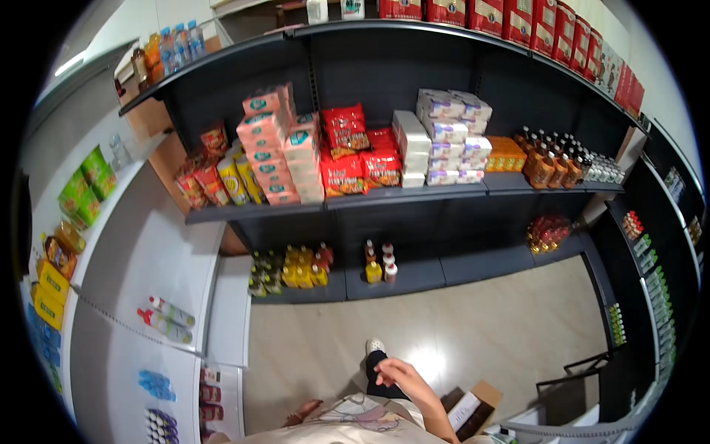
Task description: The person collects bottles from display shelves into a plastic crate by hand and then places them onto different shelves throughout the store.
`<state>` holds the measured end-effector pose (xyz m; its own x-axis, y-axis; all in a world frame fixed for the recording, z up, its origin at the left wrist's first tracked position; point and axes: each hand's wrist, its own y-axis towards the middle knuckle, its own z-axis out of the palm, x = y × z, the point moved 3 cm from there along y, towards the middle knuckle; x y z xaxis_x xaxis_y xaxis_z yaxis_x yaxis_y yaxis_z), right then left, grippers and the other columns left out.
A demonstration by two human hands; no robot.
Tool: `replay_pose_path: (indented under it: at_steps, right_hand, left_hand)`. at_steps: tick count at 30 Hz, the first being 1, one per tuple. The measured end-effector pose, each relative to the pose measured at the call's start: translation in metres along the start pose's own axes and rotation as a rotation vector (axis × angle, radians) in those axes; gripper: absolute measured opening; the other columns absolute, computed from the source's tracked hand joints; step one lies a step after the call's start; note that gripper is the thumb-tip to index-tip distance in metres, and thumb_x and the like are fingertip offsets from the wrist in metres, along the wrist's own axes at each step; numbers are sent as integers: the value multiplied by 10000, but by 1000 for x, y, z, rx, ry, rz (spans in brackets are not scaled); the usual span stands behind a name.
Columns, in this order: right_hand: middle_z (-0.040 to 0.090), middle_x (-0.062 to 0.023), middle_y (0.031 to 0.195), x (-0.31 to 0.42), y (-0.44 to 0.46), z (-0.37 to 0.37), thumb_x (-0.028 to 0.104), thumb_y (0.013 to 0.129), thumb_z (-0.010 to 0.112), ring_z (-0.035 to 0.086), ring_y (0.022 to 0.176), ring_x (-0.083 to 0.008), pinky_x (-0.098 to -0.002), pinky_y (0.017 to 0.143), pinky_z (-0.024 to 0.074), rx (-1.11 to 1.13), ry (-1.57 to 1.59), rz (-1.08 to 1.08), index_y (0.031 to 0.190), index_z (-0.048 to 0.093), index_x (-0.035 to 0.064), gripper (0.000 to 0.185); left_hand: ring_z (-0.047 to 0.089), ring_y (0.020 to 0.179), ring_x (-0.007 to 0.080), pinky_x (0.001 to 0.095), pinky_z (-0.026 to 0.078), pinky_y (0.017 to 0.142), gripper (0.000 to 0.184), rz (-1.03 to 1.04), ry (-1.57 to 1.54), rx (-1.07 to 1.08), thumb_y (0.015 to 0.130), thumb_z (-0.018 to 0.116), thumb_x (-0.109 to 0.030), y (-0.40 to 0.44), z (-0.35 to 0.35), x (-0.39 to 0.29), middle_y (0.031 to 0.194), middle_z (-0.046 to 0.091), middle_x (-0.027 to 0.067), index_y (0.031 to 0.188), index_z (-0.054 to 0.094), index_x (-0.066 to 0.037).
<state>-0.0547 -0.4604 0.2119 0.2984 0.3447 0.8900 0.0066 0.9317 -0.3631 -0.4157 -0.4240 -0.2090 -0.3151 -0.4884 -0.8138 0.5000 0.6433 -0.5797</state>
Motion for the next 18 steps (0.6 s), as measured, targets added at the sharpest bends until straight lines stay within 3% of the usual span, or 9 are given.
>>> replay_pose_path:
  at_steps: [1,3,5,7,8,11,14,16,18]
  right_hand:
    - [627,-38,850,-12,17,-10,267,929,498,539,776,-83,-203,697,413,-32,11,30,999,596,32,265]
    - [638,-44,983,-7,48,-24,319,900,544,549,839,-108,-239,747,432,43,-218,203,1074,617,43,335]
    - [645,-69,998,18,91,-36,350,883,561,559,838,-142,-267,756,442,207,-446,-82,1084,622,31,381]
    - [639,-76,1041,41,141,-55,318,897,558,570,923,-140,-253,815,445,192,-535,-76,1131,609,36,371]
    - [643,-97,1040,92,151,-51,308,891,571,574,950,-149,-256,832,442,185,-683,10,1142,606,42,367]
    - [636,-114,1073,166,188,-57,203,898,553,579,946,-200,-298,863,439,328,-595,-238,1130,619,52,284]
    - [626,-123,1083,241,173,-46,176,893,547,559,992,-252,-339,901,420,660,-619,-553,1110,620,18,279]
    - [606,-137,1104,261,163,-45,255,871,598,543,1026,-275,-392,914,415,1005,-428,-574,1123,617,43,330]
    - [599,-27,720,293,156,-22,136,813,636,588,613,-167,-273,523,449,1180,-108,-980,991,662,28,210]
  left_hand:
    - [600,922,187,289,467,787,384,-133,69,-55,864,556,-304,15,1,-17,1031,639,110,1071,618,14]
    - [602,957,200,309,470,805,427,-289,-157,-45,883,549,-321,46,7,-55,1063,625,113,1193,540,-27]
    - [585,1005,200,302,457,841,419,-246,-332,97,896,538,-309,79,16,-128,1070,614,109,1221,515,-46]
    - [572,1016,182,277,449,829,398,-114,-200,130,909,523,-298,105,39,-244,1038,604,75,1225,507,-57]
    - [569,985,169,270,443,818,393,-28,-246,165,912,523,-298,121,48,-295,1022,593,62,1220,509,-54]
    - [552,910,146,253,425,796,385,167,-313,319,912,526,-314,125,77,-470,981,577,38,1191,518,-49]
    - [532,869,133,233,407,772,327,364,-346,638,904,544,-298,75,95,-603,928,586,40,1099,559,-36]
    - [527,821,142,223,399,740,283,567,-332,823,882,578,-309,28,111,-659,821,573,22,978,596,-42]
    - [531,785,156,226,396,720,272,846,-286,934,865,601,-328,-15,128,-711,740,558,0,897,618,-58]
